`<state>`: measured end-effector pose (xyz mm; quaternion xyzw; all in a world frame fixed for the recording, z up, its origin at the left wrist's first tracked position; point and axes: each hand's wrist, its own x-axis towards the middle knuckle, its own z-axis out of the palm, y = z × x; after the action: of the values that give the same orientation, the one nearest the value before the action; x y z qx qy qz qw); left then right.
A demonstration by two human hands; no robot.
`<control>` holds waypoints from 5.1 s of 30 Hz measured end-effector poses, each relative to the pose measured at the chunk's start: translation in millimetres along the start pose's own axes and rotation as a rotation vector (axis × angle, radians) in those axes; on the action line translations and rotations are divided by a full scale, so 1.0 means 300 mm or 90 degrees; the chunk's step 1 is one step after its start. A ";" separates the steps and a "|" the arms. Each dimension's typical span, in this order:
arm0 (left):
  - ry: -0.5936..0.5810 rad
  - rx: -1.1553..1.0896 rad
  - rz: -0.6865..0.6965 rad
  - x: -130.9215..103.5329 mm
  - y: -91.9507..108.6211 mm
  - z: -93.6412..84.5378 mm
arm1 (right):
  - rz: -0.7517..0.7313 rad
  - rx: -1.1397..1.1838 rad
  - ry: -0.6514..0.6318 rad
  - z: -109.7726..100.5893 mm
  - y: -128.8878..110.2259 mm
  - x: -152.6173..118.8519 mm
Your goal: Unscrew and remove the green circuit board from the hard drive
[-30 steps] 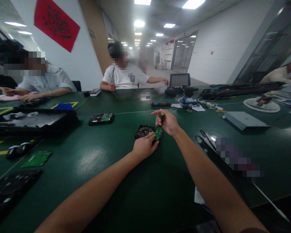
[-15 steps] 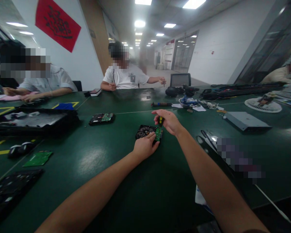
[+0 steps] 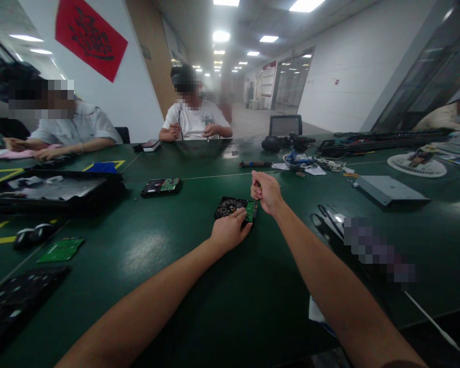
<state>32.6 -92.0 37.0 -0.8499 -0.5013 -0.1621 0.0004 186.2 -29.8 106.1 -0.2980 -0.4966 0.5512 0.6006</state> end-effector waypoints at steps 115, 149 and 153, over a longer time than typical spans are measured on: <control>-0.025 -0.002 -0.024 0.005 -0.003 0.005 | -0.020 -0.037 -0.021 -0.050 -0.006 0.024; -0.031 -0.002 -0.035 0.004 0.001 -0.003 | 0.014 -0.042 -0.044 -0.012 0.000 0.005; -0.031 -0.003 -0.037 0.004 0.001 -0.003 | 0.009 -0.038 -0.049 -0.014 0.001 0.006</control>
<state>33.1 -91.1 38.2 -0.8388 -0.5252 -0.1425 -0.0186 189.7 -27.2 105.0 -0.2978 -0.5333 0.5516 0.5680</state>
